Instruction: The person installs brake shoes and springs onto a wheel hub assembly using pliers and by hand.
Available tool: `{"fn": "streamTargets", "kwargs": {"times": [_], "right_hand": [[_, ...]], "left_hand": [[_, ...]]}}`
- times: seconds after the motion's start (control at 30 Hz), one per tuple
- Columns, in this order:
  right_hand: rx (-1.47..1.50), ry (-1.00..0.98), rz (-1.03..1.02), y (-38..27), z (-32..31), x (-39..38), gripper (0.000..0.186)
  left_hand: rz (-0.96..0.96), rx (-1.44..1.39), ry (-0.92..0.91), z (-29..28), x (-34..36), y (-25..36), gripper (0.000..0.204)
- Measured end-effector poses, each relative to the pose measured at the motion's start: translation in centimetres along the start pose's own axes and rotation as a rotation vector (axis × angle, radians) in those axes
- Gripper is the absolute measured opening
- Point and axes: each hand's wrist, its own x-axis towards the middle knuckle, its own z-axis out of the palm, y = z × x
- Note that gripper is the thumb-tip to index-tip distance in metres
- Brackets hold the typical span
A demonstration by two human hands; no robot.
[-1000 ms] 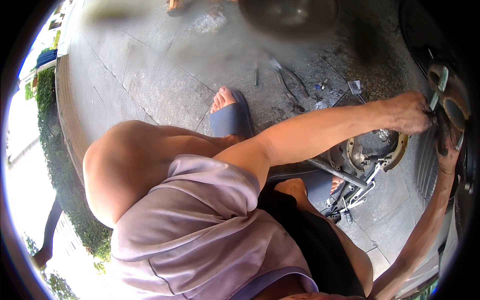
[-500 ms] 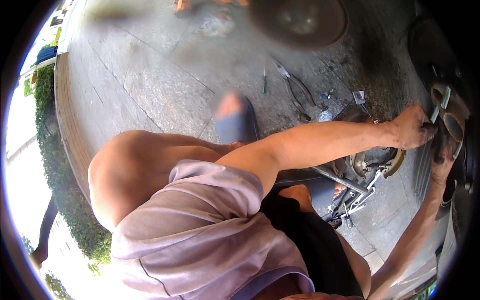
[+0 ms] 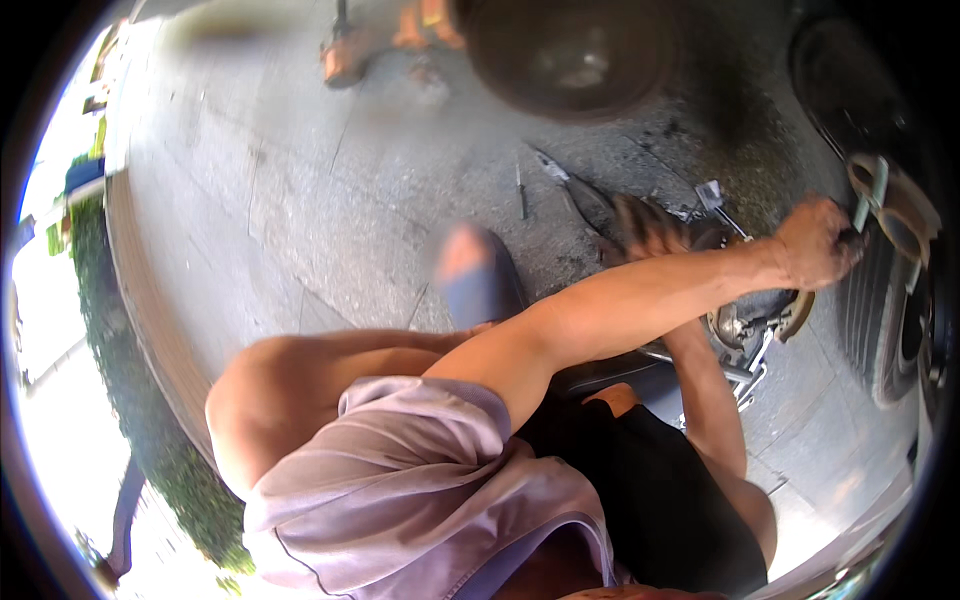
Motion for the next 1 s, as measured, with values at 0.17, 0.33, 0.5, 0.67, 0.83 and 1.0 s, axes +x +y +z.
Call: {"fn": "streamTargets", "kwargs": {"times": [0.17, 0.33, 0.5, 0.67, 0.83, 1.0], "right_hand": [[0.009, -0.264, -0.019, -0.9, 6.8, 4.3, 0.082], [0.555, -0.032, -0.065, 1.8, 9.2, -0.2, 0.061], [0.898, -0.439, 0.606, 5.7, -3.9, -6.3, 0.052], [1.340, 0.015, 0.899, 10.8, -10.5, -20.6, 0.027], [0.780, -0.077, 0.785, 13.0, -18.2, -15.1, 0.033], [0.396, 0.236, 0.520, 14.7, -16.7, -14.4, 0.030]], "left_hand": [[0.084, -0.039, -0.102, -1.7, 0.6, 1.1, 0.028], [-0.176, -0.124, -0.223, -2.8, 0.7, 0.0, 0.043], [-0.353, -0.398, -0.298, -3.1, 0.4, 1.6, 0.042], [-0.501, -0.646, -0.357, -2.5, 0.1, 1.3, 0.037], [-0.586, -0.745, -0.209, -2.5, -0.2, 2.2, 0.035], [-0.612, -0.607, -0.217, -1.9, -0.3, 2.4, 0.031]]}}
